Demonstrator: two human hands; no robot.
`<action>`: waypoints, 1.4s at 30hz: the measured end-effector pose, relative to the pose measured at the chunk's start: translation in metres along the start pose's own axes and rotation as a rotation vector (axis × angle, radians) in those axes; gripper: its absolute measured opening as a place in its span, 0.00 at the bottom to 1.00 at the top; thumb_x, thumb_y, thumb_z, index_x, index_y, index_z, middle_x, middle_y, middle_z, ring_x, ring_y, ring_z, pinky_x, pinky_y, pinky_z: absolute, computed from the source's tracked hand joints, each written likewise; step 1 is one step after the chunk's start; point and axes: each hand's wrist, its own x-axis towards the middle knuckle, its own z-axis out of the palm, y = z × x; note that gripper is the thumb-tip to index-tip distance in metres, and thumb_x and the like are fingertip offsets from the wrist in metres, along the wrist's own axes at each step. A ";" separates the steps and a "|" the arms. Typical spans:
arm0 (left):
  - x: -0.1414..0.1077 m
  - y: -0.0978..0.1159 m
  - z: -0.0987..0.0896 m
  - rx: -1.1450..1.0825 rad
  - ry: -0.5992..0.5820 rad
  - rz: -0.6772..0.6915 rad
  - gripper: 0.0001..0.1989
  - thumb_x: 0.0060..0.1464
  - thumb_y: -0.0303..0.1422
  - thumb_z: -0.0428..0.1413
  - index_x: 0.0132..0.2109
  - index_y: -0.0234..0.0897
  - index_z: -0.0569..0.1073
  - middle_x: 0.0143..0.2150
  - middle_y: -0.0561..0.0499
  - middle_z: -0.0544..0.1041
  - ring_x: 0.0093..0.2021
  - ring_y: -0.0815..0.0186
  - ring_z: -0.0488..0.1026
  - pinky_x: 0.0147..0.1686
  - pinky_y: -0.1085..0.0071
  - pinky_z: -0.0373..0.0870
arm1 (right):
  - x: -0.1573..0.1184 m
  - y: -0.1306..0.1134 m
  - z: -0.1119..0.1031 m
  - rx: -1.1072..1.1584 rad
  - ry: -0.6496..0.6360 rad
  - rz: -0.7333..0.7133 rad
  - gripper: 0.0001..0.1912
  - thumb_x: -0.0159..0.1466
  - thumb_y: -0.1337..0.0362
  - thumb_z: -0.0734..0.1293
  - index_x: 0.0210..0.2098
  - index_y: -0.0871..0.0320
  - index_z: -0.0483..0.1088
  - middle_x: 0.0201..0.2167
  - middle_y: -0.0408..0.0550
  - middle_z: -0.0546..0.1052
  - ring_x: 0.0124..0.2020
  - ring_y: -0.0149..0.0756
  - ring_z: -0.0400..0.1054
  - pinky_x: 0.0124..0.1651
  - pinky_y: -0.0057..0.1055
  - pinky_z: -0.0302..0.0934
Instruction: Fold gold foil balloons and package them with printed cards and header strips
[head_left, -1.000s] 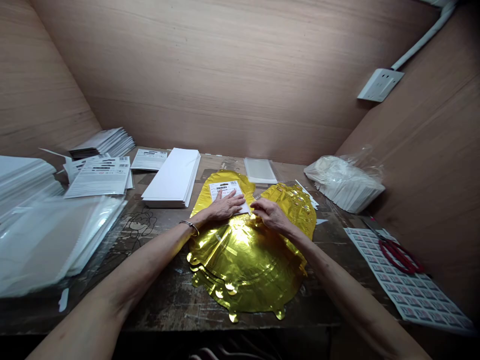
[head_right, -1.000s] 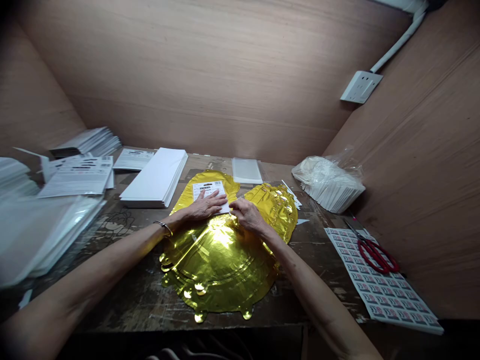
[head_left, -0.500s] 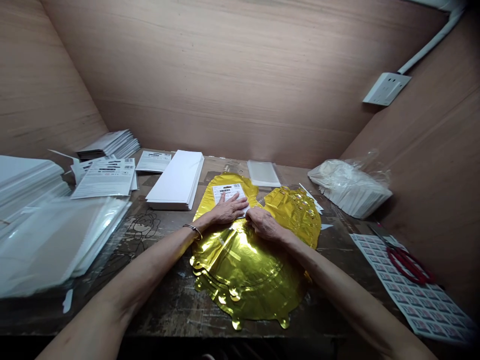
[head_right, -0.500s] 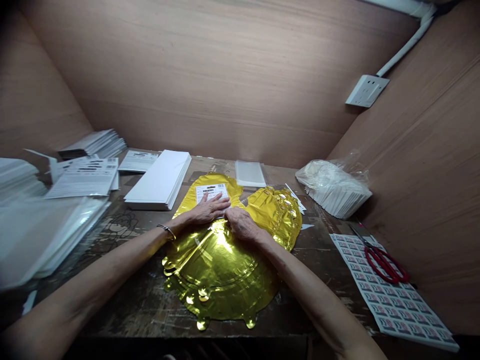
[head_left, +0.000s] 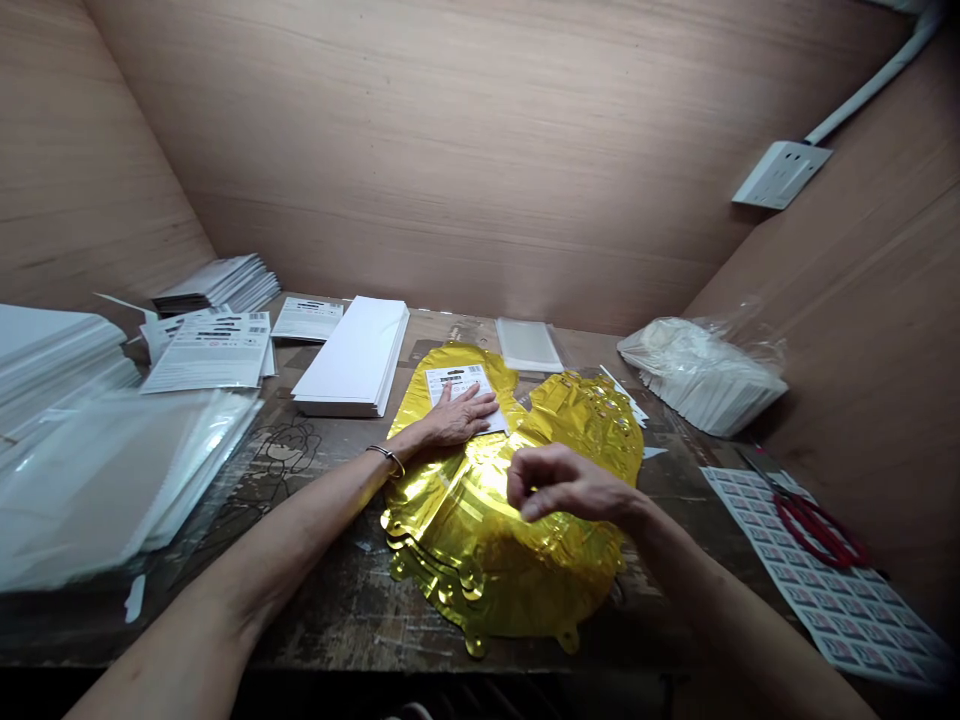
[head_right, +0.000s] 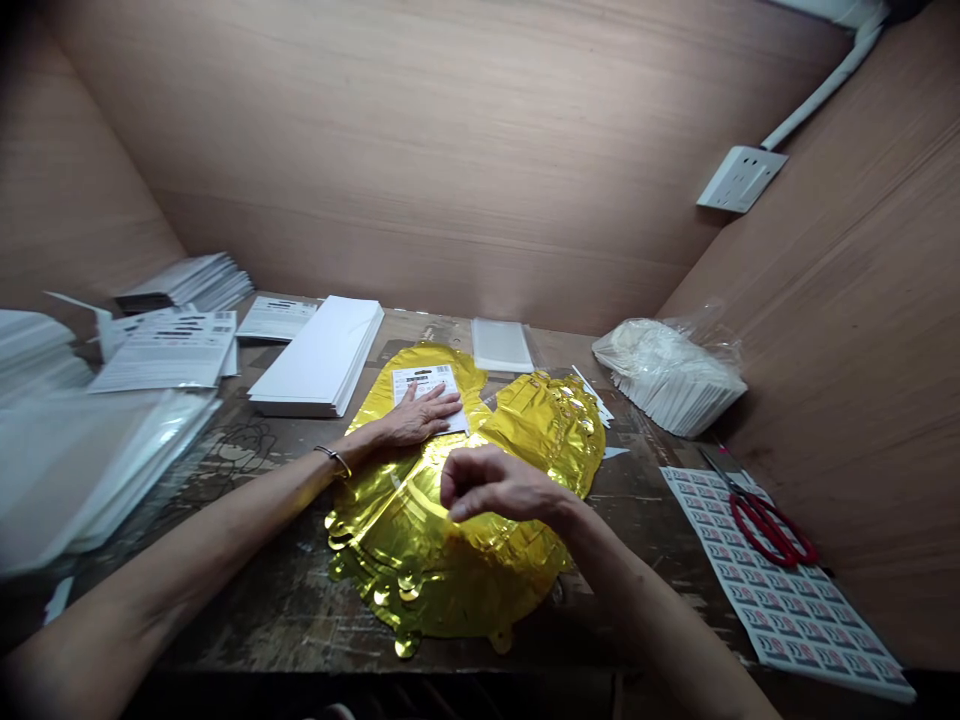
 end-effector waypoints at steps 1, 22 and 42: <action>0.000 -0.001 0.000 -0.014 0.003 0.001 0.23 0.56 0.41 0.33 0.58 0.44 0.49 0.60 0.50 0.48 0.60 0.55 0.34 0.48 0.42 0.30 | -0.012 -0.004 -0.008 0.017 0.047 -0.035 0.09 0.46 0.63 0.67 0.24 0.59 0.64 0.21 0.42 0.66 0.24 0.28 0.59 0.26 0.27 0.56; -0.041 0.006 -0.009 0.199 0.171 0.158 0.17 0.53 0.39 0.44 0.47 0.36 0.62 0.54 0.41 0.59 0.54 0.55 0.53 0.49 0.55 0.49 | 0.003 0.054 -0.043 -0.995 0.761 -0.202 0.11 0.57 0.70 0.57 0.32 0.59 0.70 0.29 0.51 0.72 0.33 0.36 0.64 0.37 0.34 0.58; -0.034 -0.002 -0.019 0.227 0.253 0.158 0.09 0.50 0.26 0.42 0.36 0.35 0.66 0.35 0.46 0.68 0.38 0.65 0.65 0.37 0.71 0.62 | 0.017 0.060 -0.039 -1.490 0.636 -0.259 0.17 0.54 0.72 0.60 0.43 0.58 0.66 0.45 0.54 0.66 0.43 0.41 0.58 0.44 0.38 0.53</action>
